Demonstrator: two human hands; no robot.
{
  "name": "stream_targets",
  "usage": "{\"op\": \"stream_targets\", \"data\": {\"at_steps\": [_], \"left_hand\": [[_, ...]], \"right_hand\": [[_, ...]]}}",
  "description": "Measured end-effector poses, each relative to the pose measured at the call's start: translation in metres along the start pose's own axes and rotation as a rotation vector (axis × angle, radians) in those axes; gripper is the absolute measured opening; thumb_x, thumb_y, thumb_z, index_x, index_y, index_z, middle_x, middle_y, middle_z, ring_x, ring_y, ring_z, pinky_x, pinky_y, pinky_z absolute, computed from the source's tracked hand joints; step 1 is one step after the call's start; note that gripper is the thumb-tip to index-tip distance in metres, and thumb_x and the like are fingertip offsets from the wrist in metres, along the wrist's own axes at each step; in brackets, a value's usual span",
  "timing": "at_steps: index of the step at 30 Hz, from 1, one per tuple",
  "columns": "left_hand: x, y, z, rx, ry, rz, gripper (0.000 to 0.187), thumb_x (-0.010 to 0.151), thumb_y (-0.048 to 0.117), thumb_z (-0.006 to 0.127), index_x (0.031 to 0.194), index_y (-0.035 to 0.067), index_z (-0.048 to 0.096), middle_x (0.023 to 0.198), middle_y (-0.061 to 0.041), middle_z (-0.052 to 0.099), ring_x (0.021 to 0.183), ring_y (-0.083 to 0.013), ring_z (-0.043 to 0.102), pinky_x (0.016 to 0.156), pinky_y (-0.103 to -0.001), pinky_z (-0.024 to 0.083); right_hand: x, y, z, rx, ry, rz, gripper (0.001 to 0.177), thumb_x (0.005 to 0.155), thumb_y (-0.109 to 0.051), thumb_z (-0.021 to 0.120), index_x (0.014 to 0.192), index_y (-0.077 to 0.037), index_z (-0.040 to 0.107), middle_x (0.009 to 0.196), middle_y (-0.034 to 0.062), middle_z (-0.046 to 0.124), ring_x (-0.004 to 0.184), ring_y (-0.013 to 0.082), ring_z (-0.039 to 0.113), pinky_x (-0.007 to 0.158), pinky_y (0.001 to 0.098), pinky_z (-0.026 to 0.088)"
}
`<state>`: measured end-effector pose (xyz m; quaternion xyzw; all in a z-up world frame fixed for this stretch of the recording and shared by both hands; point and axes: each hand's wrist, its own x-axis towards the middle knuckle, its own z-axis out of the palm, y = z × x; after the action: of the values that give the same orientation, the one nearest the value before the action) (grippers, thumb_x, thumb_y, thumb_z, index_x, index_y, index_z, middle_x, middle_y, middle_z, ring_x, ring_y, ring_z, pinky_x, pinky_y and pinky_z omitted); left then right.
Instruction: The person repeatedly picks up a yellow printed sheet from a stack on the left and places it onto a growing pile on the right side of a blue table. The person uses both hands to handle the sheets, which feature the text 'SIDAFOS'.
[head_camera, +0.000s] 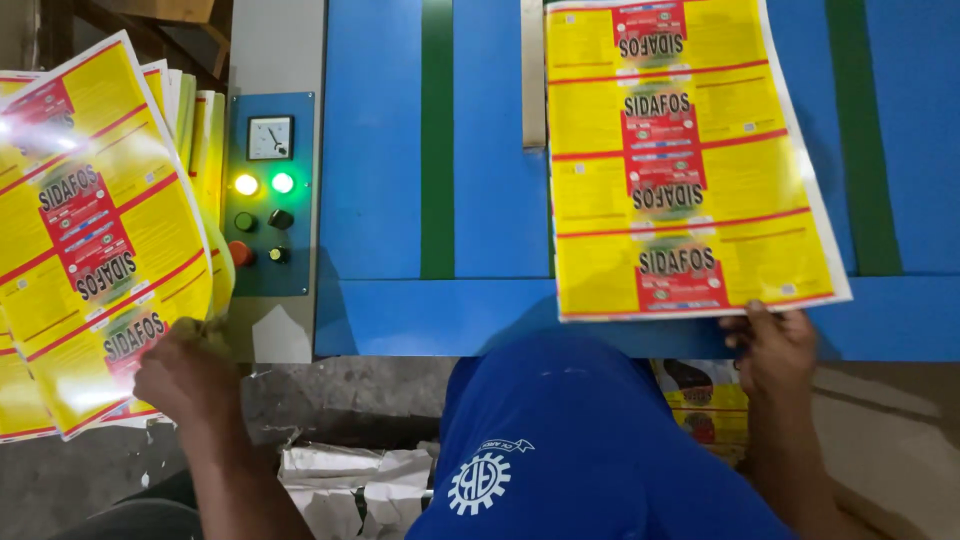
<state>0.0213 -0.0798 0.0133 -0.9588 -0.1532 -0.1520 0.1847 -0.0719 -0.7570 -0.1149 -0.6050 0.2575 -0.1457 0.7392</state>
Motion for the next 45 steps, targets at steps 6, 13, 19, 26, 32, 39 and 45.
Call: {"op": "stream_targets", "data": {"at_steps": [6,13,19,26,32,39,45], "left_hand": [[0.049,-0.005,-0.039,-0.637,-0.22,-0.115,0.041,0.099,0.046,0.079,0.089,0.006,0.079,0.072,-0.013,0.073,0.057,-0.0248,0.066,0.062,-0.041,0.052],[0.073,-0.033,-0.038,-1.171,-0.315,-0.252,0.028,0.103,0.026,0.077,0.096,-0.001,0.074,0.072,-0.002,0.065,0.061,-0.0083,0.059,0.058,-0.03,0.047],[0.051,0.048,-0.054,-1.094,0.107,-0.055,0.022,0.112,0.011,0.071,0.098,-0.006,0.075,0.076,-0.004,0.068,0.075,-0.008,0.064,0.069,-0.029,0.051],[0.012,0.243,-0.132,-1.174,0.291,0.531,0.005,0.097,0.006,0.064,0.099,0.004,0.068,0.089,-0.014,0.071,0.08,-0.0303,0.071,0.07,-0.042,0.055],[-0.011,0.3,-0.126,-1.153,0.406,0.653,0.019,0.091,0.014,0.072,0.102,0.0,0.066,0.101,-0.017,0.073,0.09,-0.0329,0.073,0.075,-0.043,0.057],[-0.008,0.202,-0.041,-0.927,0.232,0.42,0.042,0.09,0.025,0.078,0.121,-0.001,0.068,0.12,-0.026,0.073,0.105,-0.042,0.071,0.09,-0.048,0.057],[-0.014,0.078,-0.003,-0.216,-0.225,0.307,0.111,0.063,0.06,0.083,0.147,-0.003,0.048,0.156,-0.025,0.04,0.146,-0.0406,0.038,0.11,-0.058,0.035]], "right_hand": [[0.059,-0.025,0.057,-0.116,-0.066,-0.048,0.02,0.108,-0.01,0.056,0.125,-0.002,0.06,0.101,0.0088,0.071,0.076,0.0166,0.068,0.055,0.0279,0.049],[0.141,-0.009,0.063,0.036,-0.077,0.071,0.025,0.111,-0.018,0.06,0.129,-0.001,0.06,0.098,0.0083,0.071,0.074,0.0169,0.07,0.054,0.0281,0.049],[0.092,-0.018,0.11,-0.193,-0.12,0.117,0.044,0.1,-0.016,0.06,0.143,-0.008,0.054,0.109,0.0114,0.075,0.073,0.0159,0.068,0.053,0.028,0.05],[-0.003,-0.065,0.236,-0.428,-0.89,-0.148,0.06,0.091,-0.019,0.073,0.145,-0.006,0.048,0.116,0.0071,0.073,0.079,0.0124,0.068,0.067,0.0268,0.057],[0.019,0.0,0.229,-0.322,-0.78,-0.358,0.024,0.103,-0.012,0.064,0.123,-0.001,0.063,0.105,0.0087,0.072,0.088,0.0112,0.068,0.074,0.0255,0.056],[0.064,0.031,0.133,-0.099,-0.343,0.039,0.012,0.105,-0.016,0.059,0.108,-0.006,0.065,0.08,0.0055,0.069,0.064,0.0122,0.064,0.05,0.0258,0.048],[0.049,0.0,0.044,0.023,-0.029,0.026,0.008,0.108,-0.012,0.061,0.113,-0.006,0.063,0.088,0.0064,0.068,0.069,0.0132,0.063,0.056,0.0265,0.049]]}}
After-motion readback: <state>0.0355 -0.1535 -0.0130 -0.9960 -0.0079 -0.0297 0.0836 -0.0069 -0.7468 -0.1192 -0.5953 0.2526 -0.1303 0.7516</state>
